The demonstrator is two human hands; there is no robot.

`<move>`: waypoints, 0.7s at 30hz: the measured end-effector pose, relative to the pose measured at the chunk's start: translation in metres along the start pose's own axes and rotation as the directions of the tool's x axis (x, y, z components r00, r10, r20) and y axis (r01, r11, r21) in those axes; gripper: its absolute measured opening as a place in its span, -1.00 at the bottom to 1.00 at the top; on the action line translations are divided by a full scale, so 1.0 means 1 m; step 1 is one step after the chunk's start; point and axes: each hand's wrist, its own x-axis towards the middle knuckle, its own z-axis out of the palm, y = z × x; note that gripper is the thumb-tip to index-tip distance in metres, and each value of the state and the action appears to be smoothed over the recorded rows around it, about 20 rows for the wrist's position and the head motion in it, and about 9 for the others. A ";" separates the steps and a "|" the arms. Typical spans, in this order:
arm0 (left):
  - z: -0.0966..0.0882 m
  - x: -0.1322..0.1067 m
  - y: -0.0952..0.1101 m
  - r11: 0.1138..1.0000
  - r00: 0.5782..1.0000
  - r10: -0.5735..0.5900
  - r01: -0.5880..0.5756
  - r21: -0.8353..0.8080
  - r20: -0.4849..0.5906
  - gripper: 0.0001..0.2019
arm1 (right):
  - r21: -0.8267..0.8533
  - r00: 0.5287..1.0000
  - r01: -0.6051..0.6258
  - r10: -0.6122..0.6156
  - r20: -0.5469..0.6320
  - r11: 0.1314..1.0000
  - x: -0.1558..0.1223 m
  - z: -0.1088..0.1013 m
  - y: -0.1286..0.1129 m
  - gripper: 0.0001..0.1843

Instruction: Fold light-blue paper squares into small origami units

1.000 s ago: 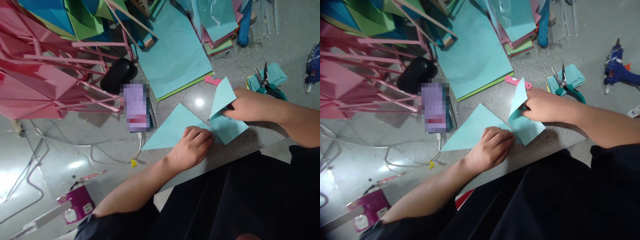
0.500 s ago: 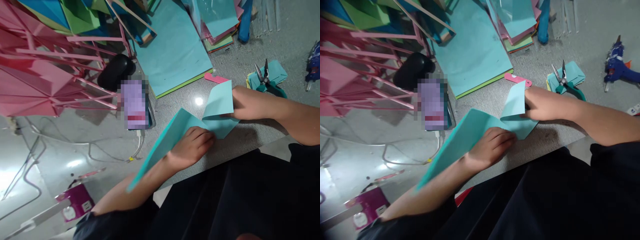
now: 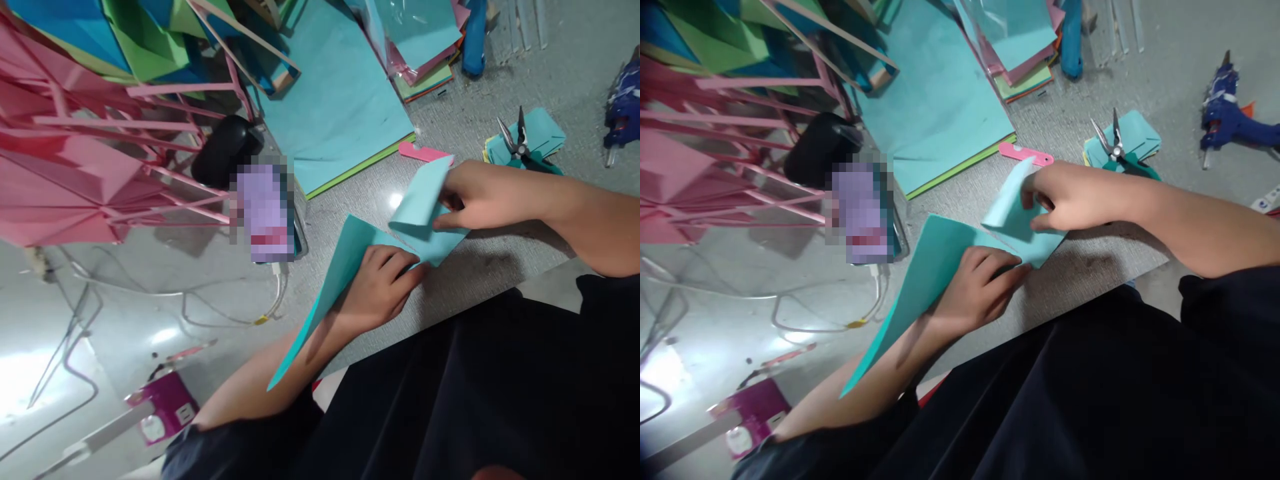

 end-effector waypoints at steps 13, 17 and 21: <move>-0.004 0.000 -0.001 0.996 0.999 0.036 -0.039 0.075 0.041 -0.70 | -0.178 0.986 -0.099 0.121 0.117 0.979 -0.001 0.000 -0.006 -0.74; -0.002 -0.002 -0.001 0.993 0.998 0.041 -0.047 0.105 0.058 -0.64 | -0.187 0.986 -0.111 0.132 0.101 0.976 -0.001 0.001 -0.009 -0.69; 0.001 -0.003 -0.002 0.992 0.997 0.036 -0.043 0.116 0.066 -0.62 | -0.210 0.972 -0.161 0.192 0.134 0.964 -0.002 -0.002 -0.012 -0.67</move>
